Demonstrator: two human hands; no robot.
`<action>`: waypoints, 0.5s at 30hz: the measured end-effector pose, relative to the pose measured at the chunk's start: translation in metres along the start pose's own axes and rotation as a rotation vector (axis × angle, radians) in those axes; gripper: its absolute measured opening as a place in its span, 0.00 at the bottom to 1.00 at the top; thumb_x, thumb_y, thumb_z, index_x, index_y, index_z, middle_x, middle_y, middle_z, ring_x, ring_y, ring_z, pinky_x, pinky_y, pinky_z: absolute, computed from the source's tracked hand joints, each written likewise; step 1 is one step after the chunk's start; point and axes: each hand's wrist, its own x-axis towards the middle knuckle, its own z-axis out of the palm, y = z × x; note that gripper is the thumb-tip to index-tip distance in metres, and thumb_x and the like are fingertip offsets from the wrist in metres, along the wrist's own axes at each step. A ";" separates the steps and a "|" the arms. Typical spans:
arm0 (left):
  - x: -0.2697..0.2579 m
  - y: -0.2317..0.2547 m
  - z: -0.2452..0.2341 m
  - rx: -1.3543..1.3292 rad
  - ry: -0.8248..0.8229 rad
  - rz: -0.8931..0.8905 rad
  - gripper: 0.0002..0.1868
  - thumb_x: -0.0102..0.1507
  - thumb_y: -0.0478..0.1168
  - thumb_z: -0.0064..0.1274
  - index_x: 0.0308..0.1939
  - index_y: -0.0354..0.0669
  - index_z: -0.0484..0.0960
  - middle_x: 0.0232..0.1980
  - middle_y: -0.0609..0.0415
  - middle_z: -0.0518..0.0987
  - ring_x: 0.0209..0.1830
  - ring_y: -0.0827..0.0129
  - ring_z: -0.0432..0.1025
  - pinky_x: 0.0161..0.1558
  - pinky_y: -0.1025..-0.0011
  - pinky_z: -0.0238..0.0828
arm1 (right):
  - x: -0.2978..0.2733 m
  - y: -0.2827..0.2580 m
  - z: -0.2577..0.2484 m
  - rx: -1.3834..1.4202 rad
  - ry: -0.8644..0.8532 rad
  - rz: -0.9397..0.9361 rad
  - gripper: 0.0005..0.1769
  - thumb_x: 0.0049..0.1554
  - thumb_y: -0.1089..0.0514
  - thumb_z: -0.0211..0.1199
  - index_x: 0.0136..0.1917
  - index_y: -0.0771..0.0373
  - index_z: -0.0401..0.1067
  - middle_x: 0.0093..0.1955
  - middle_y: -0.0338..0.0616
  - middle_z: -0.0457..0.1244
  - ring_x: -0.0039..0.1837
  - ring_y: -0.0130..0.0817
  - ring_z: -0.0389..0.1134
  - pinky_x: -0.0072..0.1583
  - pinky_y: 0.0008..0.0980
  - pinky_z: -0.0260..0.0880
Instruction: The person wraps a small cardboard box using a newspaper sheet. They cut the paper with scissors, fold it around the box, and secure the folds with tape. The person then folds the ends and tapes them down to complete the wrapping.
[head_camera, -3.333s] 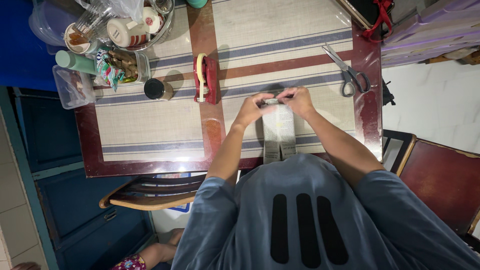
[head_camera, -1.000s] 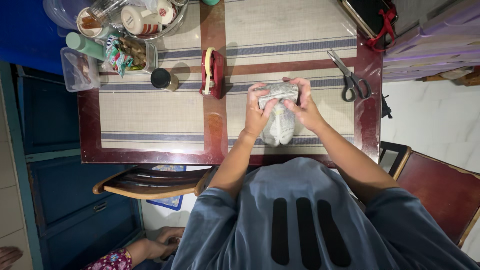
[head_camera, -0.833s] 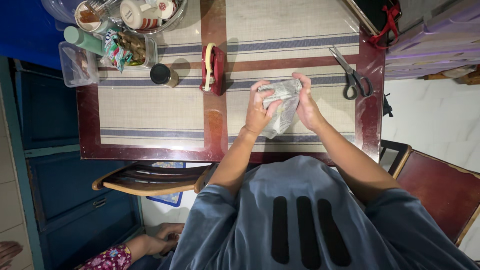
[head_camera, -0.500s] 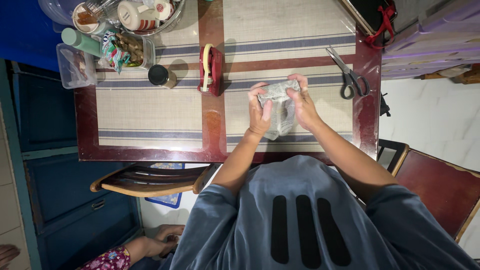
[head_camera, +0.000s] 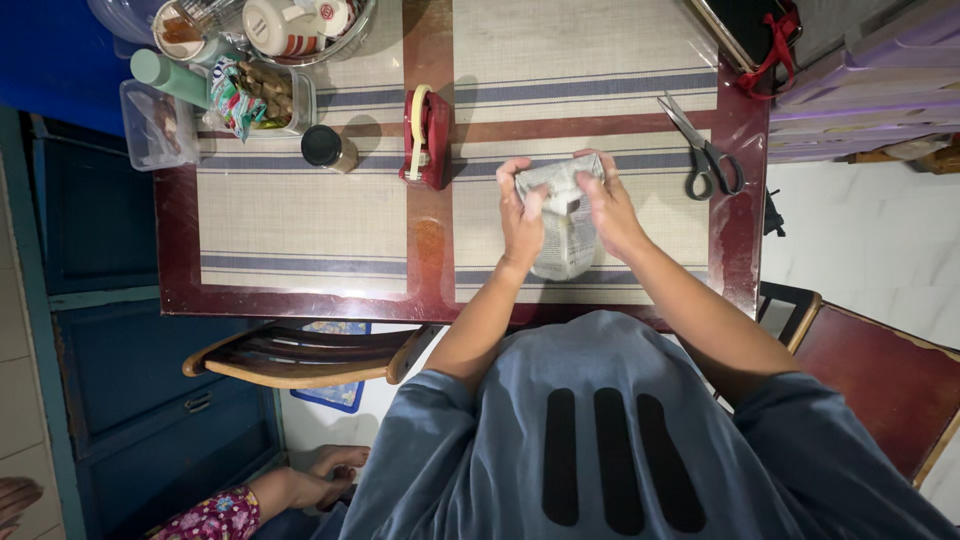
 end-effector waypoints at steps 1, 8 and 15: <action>0.003 0.001 -0.002 -0.019 -0.049 -0.074 0.24 0.63 0.39 0.49 0.62 0.43 0.62 0.50 0.46 0.76 0.48 0.64 0.73 0.52 0.68 0.73 | 0.007 0.003 -0.002 0.026 0.048 0.034 0.25 0.63 0.54 0.53 0.72 0.59 0.56 0.64 0.49 0.61 0.67 0.36 0.61 0.68 0.35 0.60; 0.010 -0.010 -0.022 0.288 -0.176 -0.200 0.25 0.66 0.49 0.58 0.59 0.39 0.70 0.50 0.38 0.81 0.48 0.58 0.76 0.50 0.65 0.74 | 0.030 0.019 -0.010 0.177 0.078 0.409 0.31 0.65 0.45 0.53 0.72 0.66 0.57 0.65 0.52 0.63 0.68 0.42 0.65 0.67 0.40 0.68; 0.001 -0.035 -0.039 0.058 -0.098 -0.629 0.28 0.64 0.51 0.56 0.62 0.43 0.67 0.56 0.39 0.78 0.54 0.58 0.74 0.54 0.65 0.72 | 0.013 0.045 -0.010 -0.077 -0.064 0.230 0.17 0.66 0.48 0.55 0.66 0.53 0.61 0.60 0.46 0.63 0.60 0.31 0.65 0.60 0.32 0.68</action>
